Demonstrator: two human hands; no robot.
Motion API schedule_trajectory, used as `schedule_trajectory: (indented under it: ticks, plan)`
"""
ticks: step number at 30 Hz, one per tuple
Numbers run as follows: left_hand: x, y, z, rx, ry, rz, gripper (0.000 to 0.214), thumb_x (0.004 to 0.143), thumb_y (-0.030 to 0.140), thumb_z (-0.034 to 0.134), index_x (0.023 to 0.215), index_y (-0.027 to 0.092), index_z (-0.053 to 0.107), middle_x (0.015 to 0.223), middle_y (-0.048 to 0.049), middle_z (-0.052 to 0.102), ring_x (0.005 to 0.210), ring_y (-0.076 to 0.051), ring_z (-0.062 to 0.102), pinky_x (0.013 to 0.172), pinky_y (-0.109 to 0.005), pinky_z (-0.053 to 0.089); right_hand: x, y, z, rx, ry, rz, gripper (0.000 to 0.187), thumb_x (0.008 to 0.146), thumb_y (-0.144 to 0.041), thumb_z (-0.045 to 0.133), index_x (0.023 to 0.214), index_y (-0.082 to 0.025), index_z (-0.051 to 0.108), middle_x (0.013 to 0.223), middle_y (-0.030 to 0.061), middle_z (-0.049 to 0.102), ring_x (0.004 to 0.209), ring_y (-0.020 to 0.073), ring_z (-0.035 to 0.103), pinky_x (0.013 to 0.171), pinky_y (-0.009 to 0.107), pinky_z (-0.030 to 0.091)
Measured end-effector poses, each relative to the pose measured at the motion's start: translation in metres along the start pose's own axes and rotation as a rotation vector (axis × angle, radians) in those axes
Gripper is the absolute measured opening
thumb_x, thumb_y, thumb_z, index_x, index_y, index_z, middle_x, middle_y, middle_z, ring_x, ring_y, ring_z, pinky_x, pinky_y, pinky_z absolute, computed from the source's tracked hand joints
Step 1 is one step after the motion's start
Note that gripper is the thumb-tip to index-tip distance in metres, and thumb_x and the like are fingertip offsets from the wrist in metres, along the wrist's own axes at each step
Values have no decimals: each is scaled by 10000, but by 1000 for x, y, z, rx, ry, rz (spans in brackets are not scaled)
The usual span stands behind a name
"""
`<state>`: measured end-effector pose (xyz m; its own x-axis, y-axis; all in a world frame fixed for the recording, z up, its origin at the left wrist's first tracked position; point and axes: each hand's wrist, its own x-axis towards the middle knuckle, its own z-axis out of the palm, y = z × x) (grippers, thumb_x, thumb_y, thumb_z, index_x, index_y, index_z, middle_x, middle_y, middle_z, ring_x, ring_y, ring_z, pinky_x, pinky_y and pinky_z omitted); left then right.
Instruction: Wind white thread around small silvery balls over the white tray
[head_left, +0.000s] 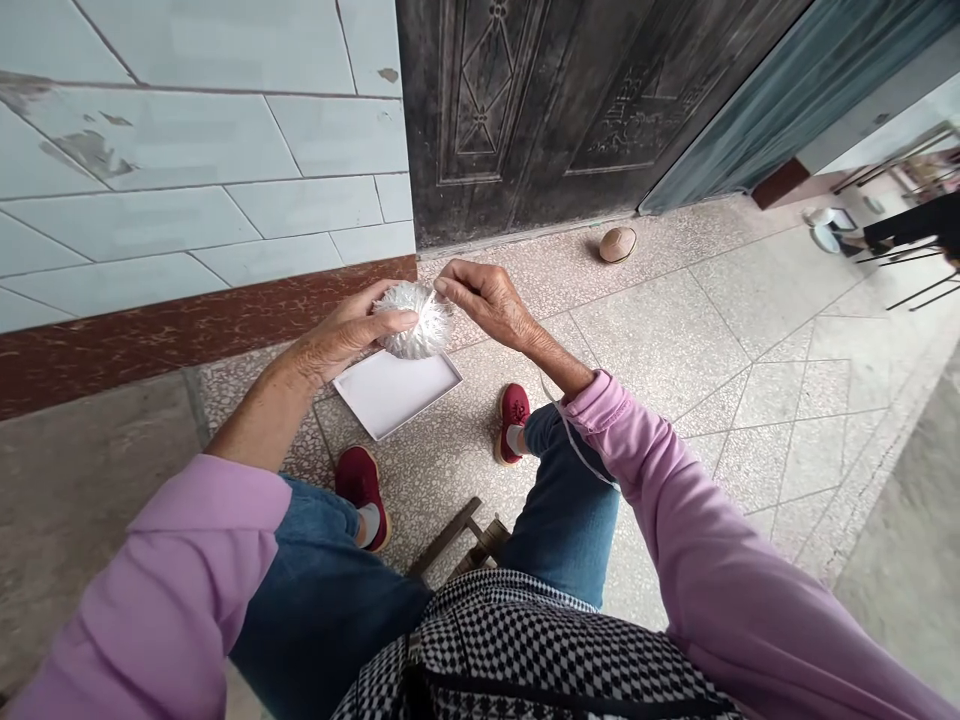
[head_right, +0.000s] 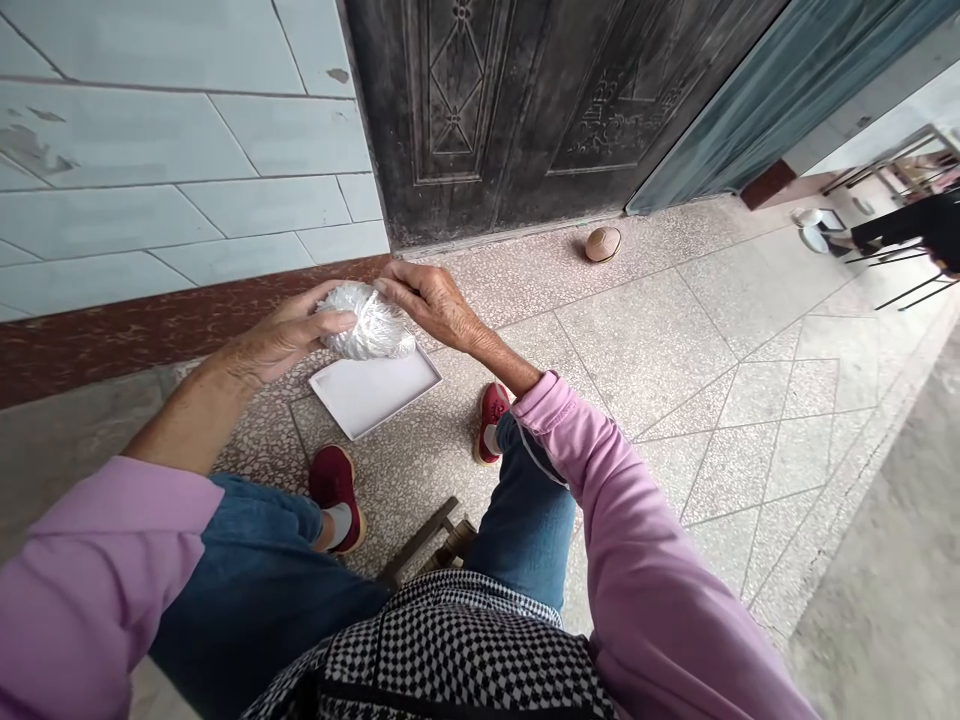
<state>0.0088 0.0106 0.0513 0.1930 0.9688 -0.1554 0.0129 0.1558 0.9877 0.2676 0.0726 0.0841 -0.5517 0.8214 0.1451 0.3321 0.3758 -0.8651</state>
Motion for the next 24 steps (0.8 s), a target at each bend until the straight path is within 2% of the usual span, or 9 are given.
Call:
schedule_trajectory:
  ticks: [3,6,9,12,14,17,20,24]
  plan:
    - [3,-5,0,-106,-117,-29,743,793,656,1113,1345,225,865,1231,-196,925,1138,-432,889,872,-463,730,1,10,-4,-14,29,7,643,1286,-695,831,823,-301,621,820,35,627,944,258,603,881,404,517]
    - [0,1,5,-200,-188,-42,822,722,743,1115,1285,192,878,1245,-261,924,1289,-543,882,997,-596,782,3,17,-5,9,39,8,658,1304,-687,794,806,-307,589,820,36,641,959,251,606,887,410,513]
    - [-5,19,14,-344,-64,80,965,657,812,1058,1379,199,871,1475,-280,899,1533,-616,781,1116,-695,776,7,20,-1,40,25,15,615,1331,-591,753,808,-306,602,843,33,678,947,227,614,925,412,511]
    - [-4,34,19,-395,113,204,1012,657,854,1017,1492,307,851,1747,-190,821,1783,-607,585,1174,-676,764,5,15,9,34,-26,57,557,1324,-488,766,816,-303,632,840,25,690,943,228,630,933,410,511]
    - [0,35,18,-405,190,201,1061,598,839,1056,1500,327,832,1787,-178,797,1818,-606,534,1161,-651,762,0,7,17,19,-92,75,524,1316,-415,783,822,-299,651,851,26,709,963,237,649,942,409,514]
    - [7,28,14,-416,254,177,1131,521,758,1125,1510,308,811,1741,-208,812,1813,-612,521,1151,-644,752,-6,-3,27,-18,-193,85,468,1287,-286,795,840,-289,653,879,28,721,980,247,669,966,395,515]
    - [8,22,9,-404,285,176,1097,533,734,1133,1488,303,809,1714,-200,825,1821,-587,516,1159,-619,744,-7,-6,31,-67,-244,65,435,1280,-230,756,870,-283,620,895,20,701,977,247,672,983,374,518]
    - [7,19,2,-407,340,178,988,542,767,1124,1344,291,799,1795,-166,782,1802,-533,547,1127,-542,741,-8,-1,33,-119,-274,-22,398,1303,-218,641,918,-284,564,898,11,659,938,242,647,997,380,520]
